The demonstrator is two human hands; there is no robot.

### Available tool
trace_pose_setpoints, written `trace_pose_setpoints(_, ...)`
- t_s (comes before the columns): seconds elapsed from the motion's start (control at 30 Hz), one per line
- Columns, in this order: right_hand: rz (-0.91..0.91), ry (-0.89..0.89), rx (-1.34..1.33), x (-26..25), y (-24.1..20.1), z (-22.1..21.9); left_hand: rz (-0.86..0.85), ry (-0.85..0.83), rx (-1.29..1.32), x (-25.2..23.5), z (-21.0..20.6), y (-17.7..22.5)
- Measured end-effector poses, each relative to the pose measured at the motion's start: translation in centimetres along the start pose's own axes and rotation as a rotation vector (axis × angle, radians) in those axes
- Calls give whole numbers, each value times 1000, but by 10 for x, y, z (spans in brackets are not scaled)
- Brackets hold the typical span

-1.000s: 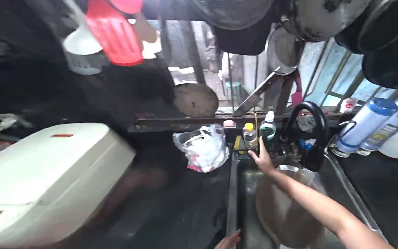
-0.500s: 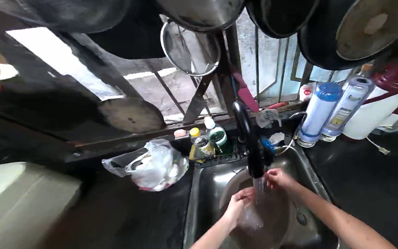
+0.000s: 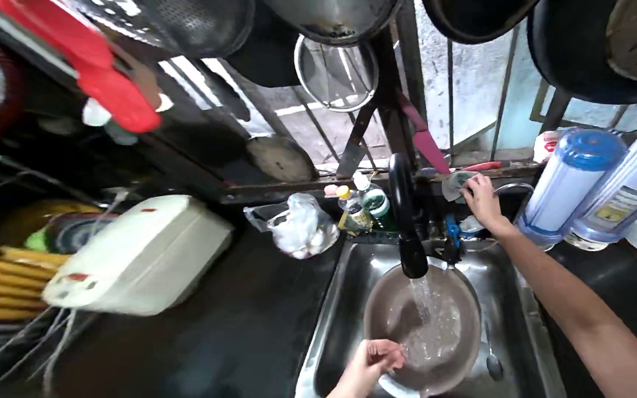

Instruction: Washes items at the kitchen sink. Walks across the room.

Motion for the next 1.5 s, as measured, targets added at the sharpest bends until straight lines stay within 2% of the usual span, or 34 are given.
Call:
trace_pose_setpoints(0.07,32,-42,-15,16,-10,1,-12,19,-82,17,12,-10)
trace_pose_setpoints(0.13,-51,-176,-49,37,-29,24,38,54,-79,26,17,-8)
trace_pose_setpoints(0.2,-154,-244,-96,58,-39,54,103,21,-95,33,18,-3)
trace_pose_setpoints(0.27,-124,-224,-85,75,-45,85,124,-42,-125,39,17,5)
trace_pose_setpoints(0.37,19,-256,48,84,-53,132,80,-139,-245,48,13,14)
trace_pose_setpoints(0.53,39,-182,203,96,-75,209,-54,-231,-438,82,10,20)
trace_pose_setpoints(0.6,68,-274,283,105,-83,221,-74,-240,-451,105,14,13)
trace_pose_setpoints(0.73,72,-211,243,119,-116,247,-113,-130,-480,151,29,-10)
trace_pose_setpoints(0.83,82,-219,109,128,-136,234,-147,-6,-538,184,45,-28)
trace_pose_setpoints(0.93,-111,-219,-236,128,-162,225,-145,131,-544,215,58,-46)
trace_pose_setpoints(1.0,-176,-245,-409,131,-171,209,-140,213,-529,241,66,-60)
trace_pose_setpoints(1.07,-189,-256,-427,140,-164,183,-140,280,-500,271,71,-78)
trace_pose_setpoints(1.23,-195,-374,-193,176,-123,110,-111,407,-409,342,85,-128)
trace_pose_setpoints(1.3,-130,-525,-88,199,-134,90,-106,467,-375,367,93,-145)
trace_pose_setpoints(1.37,-28,-791,-17,229,-157,69,-91,527,-339,389,101,-162)
trace_pose_setpoints(1.43,165,-1114,46,258,-188,50,-59,573,-303,407,109,-176)
trace_pose_setpoints(1.5,370,-1358,132,285,-233,36,-2,600,-269,424,117,-186)
Point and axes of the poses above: each hand's wrist, its own x-axis away from the middle knuckle, its own z-axis out of the back of the hand, y = z × x, the point moved 2 cm from there along -x, towards the middle knuckle, and after that the axes turned 7 degrees about x, right-handed, at the moved point
